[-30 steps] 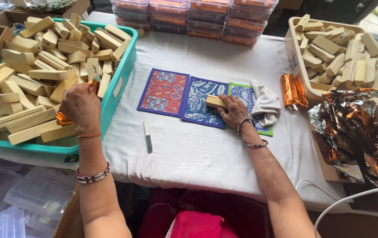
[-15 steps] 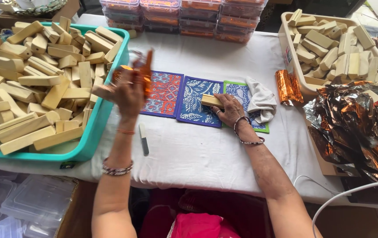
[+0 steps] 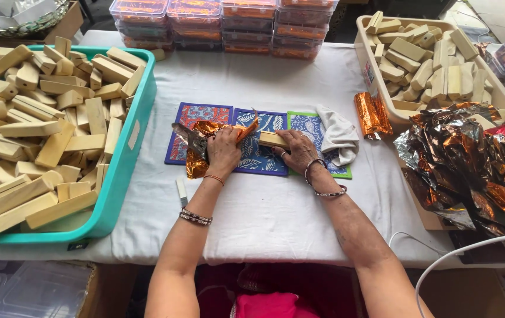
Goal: Wrapping wooden blocks in gold foil at a workstation.
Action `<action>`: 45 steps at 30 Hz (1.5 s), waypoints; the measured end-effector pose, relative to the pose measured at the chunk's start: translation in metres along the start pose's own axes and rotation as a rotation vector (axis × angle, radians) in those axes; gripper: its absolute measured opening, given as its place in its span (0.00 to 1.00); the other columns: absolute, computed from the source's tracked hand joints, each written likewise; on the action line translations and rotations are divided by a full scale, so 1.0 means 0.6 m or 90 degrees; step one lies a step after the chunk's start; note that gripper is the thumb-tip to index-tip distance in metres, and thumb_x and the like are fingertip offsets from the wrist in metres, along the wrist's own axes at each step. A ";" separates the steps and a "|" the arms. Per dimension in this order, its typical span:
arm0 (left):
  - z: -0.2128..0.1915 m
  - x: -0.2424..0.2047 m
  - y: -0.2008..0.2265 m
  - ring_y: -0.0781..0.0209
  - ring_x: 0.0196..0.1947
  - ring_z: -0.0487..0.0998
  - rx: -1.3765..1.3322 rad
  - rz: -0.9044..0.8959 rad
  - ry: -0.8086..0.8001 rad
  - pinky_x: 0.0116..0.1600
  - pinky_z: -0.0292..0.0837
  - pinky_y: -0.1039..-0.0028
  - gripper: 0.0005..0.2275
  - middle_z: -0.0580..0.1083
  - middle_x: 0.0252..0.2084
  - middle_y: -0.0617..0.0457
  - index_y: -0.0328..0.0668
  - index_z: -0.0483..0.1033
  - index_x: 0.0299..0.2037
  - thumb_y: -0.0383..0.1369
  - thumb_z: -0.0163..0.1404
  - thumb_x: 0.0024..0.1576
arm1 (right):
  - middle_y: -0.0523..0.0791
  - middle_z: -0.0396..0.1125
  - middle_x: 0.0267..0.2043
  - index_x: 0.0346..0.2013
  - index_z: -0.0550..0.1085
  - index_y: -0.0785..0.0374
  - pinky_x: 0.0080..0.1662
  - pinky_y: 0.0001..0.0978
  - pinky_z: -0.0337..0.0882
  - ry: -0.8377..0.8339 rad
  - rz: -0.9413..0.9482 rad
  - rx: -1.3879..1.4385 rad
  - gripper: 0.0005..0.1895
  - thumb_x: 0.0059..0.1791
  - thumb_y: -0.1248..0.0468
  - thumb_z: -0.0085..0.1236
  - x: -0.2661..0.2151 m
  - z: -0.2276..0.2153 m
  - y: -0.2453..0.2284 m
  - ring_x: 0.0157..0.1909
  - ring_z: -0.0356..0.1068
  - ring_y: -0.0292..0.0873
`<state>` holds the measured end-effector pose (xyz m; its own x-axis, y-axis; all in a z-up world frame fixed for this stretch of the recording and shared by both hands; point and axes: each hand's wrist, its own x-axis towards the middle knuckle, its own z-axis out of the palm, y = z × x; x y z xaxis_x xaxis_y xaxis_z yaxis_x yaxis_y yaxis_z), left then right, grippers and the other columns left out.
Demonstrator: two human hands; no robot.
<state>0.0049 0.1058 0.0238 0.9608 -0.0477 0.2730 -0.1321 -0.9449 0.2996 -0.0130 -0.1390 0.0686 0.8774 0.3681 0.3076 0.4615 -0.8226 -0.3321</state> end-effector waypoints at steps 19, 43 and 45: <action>-0.009 -0.032 0.037 0.51 0.71 0.60 0.055 0.190 -0.083 0.71 0.47 0.41 0.21 0.64 0.69 0.48 0.59 0.64 0.66 0.46 0.48 0.63 | 0.45 0.62 0.62 0.63 0.66 0.51 0.67 0.64 0.48 0.170 0.198 -0.185 0.32 0.50 0.43 0.59 0.006 0.024 0.045 0.68 0.58 0.48; 0.018 0.002 -0.043 0.38 0.74 0.57 -0.023 -0.026 0.062 0.71 0.56 0.49 0.29 0.58 0.72 0.36 0.44 0.61 0.69 0.33 0.55 0.57 | 0.49 0.70 0.54 0.48 0.76 0.66 0.62 0.46 0.63 0.294 0.172 -0.006 0.14 0.49 0.64 0.58 0.006 0.032 0.084 0.59 0.67 0.53; 0.014 0.008 -0.053 0.33 0.70 0.59 -0.087 -0.041 0.174 0.71 0.59 0.53 0.29 0.60 0.69 0.28 0.33 0.60 0.65 0.23 0.53 0.51 | 0.49 0.70 0.55 0.48 0.76 0.66 0.61 0.47 0.62 0.289 0.159 -0.020 0.14 0.50 0.62 0.59 0.006 0.030 0.078 0.59 0.67 0.52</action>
<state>0.0160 0.1330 0.0081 0.8693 0.1177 0.4801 -0.1225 -0.8896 0.4400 0.0145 -0.1683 0.0379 0.8120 -0.0602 0.5805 0.2348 -0.8769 -0.4195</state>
